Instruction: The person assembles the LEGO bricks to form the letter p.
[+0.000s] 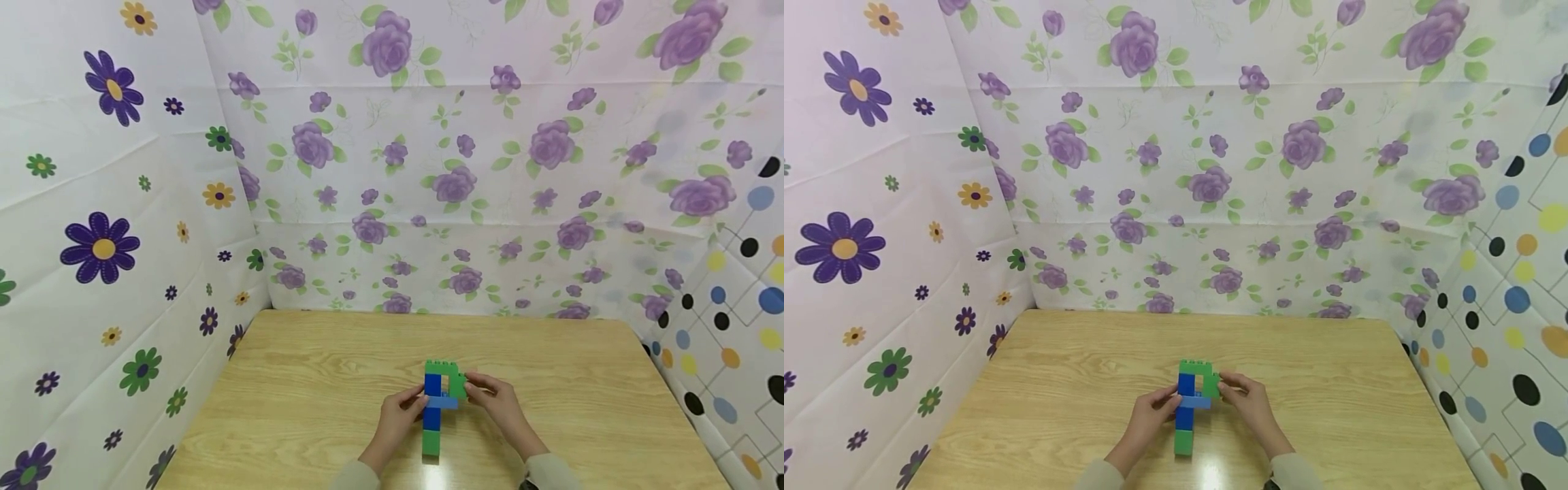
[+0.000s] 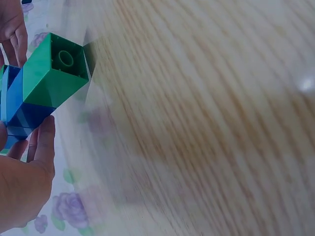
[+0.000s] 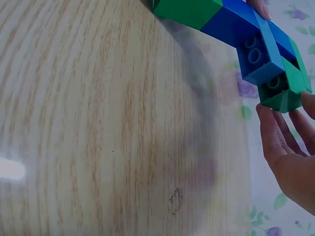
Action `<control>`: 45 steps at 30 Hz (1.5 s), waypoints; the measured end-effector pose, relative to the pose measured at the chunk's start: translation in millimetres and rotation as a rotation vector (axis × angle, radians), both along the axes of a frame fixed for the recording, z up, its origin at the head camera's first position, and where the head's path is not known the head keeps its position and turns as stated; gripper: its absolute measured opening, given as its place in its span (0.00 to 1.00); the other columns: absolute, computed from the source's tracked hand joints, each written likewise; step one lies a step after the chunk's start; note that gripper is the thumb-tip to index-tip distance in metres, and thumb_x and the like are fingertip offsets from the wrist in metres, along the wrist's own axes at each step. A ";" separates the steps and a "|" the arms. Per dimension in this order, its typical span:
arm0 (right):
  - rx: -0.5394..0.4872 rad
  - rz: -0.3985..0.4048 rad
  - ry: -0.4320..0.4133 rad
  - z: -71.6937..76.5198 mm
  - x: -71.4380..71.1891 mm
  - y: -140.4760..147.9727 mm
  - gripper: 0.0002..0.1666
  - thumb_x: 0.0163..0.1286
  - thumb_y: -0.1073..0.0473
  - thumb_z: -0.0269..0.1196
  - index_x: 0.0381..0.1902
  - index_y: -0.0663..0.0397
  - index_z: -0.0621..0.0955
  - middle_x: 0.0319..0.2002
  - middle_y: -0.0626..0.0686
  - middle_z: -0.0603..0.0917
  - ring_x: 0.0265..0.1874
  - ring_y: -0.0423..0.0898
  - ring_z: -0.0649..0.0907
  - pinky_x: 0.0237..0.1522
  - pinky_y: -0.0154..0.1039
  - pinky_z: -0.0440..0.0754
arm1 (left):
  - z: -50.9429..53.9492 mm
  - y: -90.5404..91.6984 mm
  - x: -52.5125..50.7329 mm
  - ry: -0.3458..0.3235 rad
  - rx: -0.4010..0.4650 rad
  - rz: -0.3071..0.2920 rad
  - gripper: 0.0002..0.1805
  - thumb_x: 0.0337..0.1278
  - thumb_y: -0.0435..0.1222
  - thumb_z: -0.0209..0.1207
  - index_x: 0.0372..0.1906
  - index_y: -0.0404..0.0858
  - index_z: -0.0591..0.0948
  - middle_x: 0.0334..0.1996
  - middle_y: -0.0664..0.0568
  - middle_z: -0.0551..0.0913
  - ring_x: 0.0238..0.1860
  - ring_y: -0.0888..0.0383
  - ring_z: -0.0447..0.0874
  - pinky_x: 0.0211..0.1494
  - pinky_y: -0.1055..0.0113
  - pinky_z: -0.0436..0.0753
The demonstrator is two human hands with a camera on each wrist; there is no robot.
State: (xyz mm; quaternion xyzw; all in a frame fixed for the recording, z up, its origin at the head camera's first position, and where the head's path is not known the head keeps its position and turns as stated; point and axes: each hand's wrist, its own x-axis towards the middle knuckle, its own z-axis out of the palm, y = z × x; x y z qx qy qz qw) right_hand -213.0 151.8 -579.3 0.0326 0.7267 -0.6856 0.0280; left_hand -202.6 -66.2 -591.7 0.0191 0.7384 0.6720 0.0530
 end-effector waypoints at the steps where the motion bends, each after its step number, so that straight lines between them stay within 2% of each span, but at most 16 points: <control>1: 0.003 -0.001 -0.001 -0.6 -0.2 -0.4 0.19 0.67 0.64 0.63 0.56 0.63 0.79 0.54 0.61 0.80 0.47 0.53 0.83 0.49 0.48 0.84 | -0.6 0.0 -0.5 -0.002 -0.004 0.001 0.20 0.61 0.35 0.62 0.57 0.33 0.79 0.46 0.42 0.84 0.40 0.55 0.85 0.42 0.60 0.88; 6: 0.038 -0.011 0.008 -3.9 -0.8 -2.1 0.19 0.66 0.65 0.64 0.55 0.62 0.80 0.49 0.59 0.82 0.45 0.52 0.83 0.48 0.47 0.85 | -5.1 -0.2 -3.8 -0.001 -0.038 0.007 0.20 0.60 0.37 0.63 0.55 0.33 0.81 0.43 0.43 0.85 0.38 0.56 0.85 0.40 0.62 0.88; 13: 0.121 -0.011 0.000 -16.6 -6.4 -3.2 0.19 0.64 0.66 0.66 0.53 0.63 0.81 0.45 0.56 0.83 0.43 0.49 0.83 0.45 0.41 0.86 | -11.4 -1.0 -7.1 0.082 -0.043 0.003 0.16 0.59 0.32 0.63 0.50 0.25 0.81 0.36 0.39 0.85 0.32 0.51 0.85 0.35 0.60 0.89; 18: 0.168 0.008 -0.025 -23.6 -8.8 -2.3 0.20 0.64 0.65 0.66 0.54 0.64 0.80 0.43 0.55 0.83 0.42 0.47 0.83 0.43 0.38 0.86 | -14.2 -1.9 -10.8 0.123 -0.110 -0.004 0.15 0.58 0.32 0.64 0.47 0.25 0.82 0.37 0.39 0.85 0.35 0.52 0.84 0.35 0.66 0.87; 21: 0.178 0.033 -0.037 -25.3 -10.0 -2.1 0.22 0.65 0.64 0.65 0.56 0.65 0.78 0.44 0.57 0.83 0.43 0.49 0.83 0.44 0.40 0.86 | -15.2 -2.4 -13.4 0.112 -0.190 -0.018 0.16 0.60 0.35 0.64 0.48 0.27 0.83 0.41 0.40 0.85 0.42 0.50 0.83 0.41 0.67 0.86; 26: 0.205 0.053 -0.051 -28.8 -12.4 -2.3 0.23 0.66 0.63 0.64 0.57 0.66 0.77 0.47 0.57 0.83 0.45 0.50 0.82 0.44 0.41 0.86 | -16.0 -1.7 -16.4 0.062 -0.249 -0.035 0.17 0.61 0.37 0.62 0.49 0.29 0.83 0.45 0.41 0.85 0.50 0.44 0.81 0.51 0.57 0.84; 36: 0.213 0.074 -0.058 -34.4 -16.8 -2.8 0.21 0.66 0.66 0.63 0.56 0.69 0.77 0.47 0.61 0.83 0.44 0.51 0.83 0.43 0.42 0.86 | -20.8 0.6 -20.2 0.044 -0.279 -0.020 0.16 0.61 0.37 0.62 0.48 0.28 0.83 0.44 0.41 0.85 0.50 0.44 0.82 0.51 0.56 0.84; 45: 0.267 0.105 -0.042 -30.3 -17.4 -1.4 0.21 0.67 0.64 0.63 0.56 0.70 0.77 0.52 0.65 0.81 0.45 0.51 0.83 0.43 0.38 0.86 | -21.7 1.5 -21.3 0.044 -0.312 -0.020 0.16 0.61 0.37 0.62 0.48 0.29 0.83 0.45 0.42 0.85 0.50 0.44 0.81 0.51 0.55 0.84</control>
